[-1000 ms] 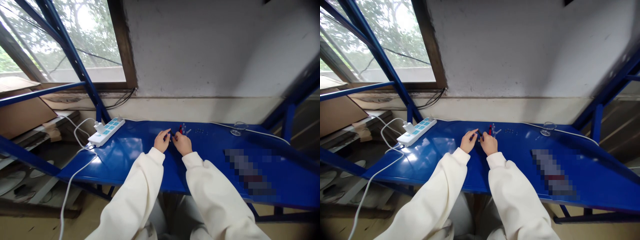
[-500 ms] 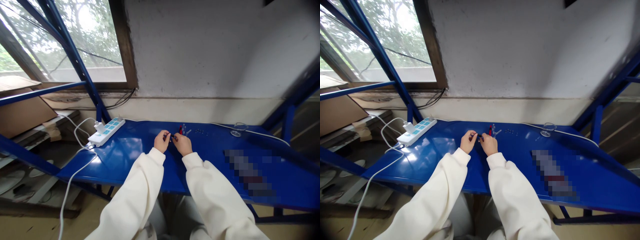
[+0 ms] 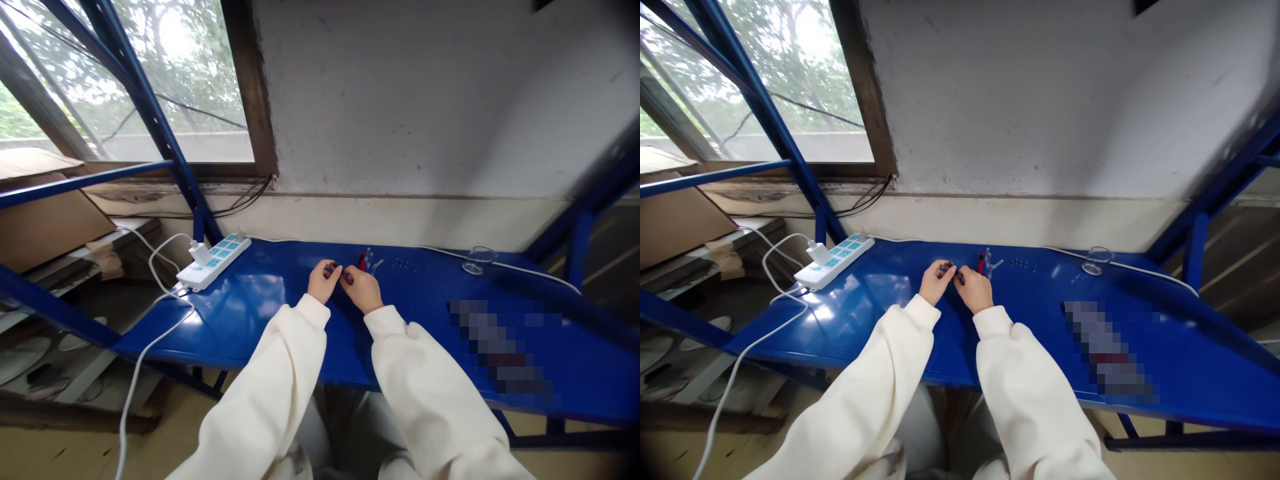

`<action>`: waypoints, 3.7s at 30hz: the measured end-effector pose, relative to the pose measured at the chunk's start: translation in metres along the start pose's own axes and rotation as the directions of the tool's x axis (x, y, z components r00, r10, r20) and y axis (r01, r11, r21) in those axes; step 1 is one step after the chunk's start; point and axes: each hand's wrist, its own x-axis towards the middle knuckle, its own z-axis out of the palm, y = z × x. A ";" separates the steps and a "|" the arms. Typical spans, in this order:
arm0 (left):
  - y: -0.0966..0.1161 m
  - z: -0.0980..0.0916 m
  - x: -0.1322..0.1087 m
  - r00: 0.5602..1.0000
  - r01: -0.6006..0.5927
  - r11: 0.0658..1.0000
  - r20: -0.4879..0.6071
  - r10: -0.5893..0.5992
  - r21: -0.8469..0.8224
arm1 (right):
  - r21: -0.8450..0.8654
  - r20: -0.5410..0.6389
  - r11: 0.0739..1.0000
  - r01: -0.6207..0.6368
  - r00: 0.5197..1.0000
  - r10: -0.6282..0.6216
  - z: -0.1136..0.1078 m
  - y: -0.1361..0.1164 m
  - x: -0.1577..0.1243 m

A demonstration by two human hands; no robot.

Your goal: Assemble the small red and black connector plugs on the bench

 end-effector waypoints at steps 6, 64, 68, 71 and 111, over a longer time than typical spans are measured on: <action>-0.005 -0.012 0.011 0.987 0.108 0.994 0.114 -0.110 0.023 | 0.052 -0.029 0.999 -0.003 1.000 0.005 0.004 0.005 0.001; 0.017 0.047 -0.005 0.922 -0.349 0.679 0.367 0.124 0.646 | -0.219 0.051 0.893 -0.393 0.910 0.412 -0.006 0.050 0.003; 0.016 0.042 -0.001 0.960 -0.253 0.755 0.251 0.122 0.605 | -0.194 0.024 0.904 -0.381 0.919 0.393 -0.002 0.051 0.004; 0.012 0.037 0.001 0.980 -0.200 0.857 0.106 0.170 0.475 | -0.171 0.029 0.921 -0.351 0.932 0.361 -0.002 0.048 0.005; 0.013 0.039 -0.007 0.964 -0.244 0.951 0.155 0.216 0.190 | -0.138 -0.009 0.973 -0.183 0.983 0.184 -0.014 0.028 0.002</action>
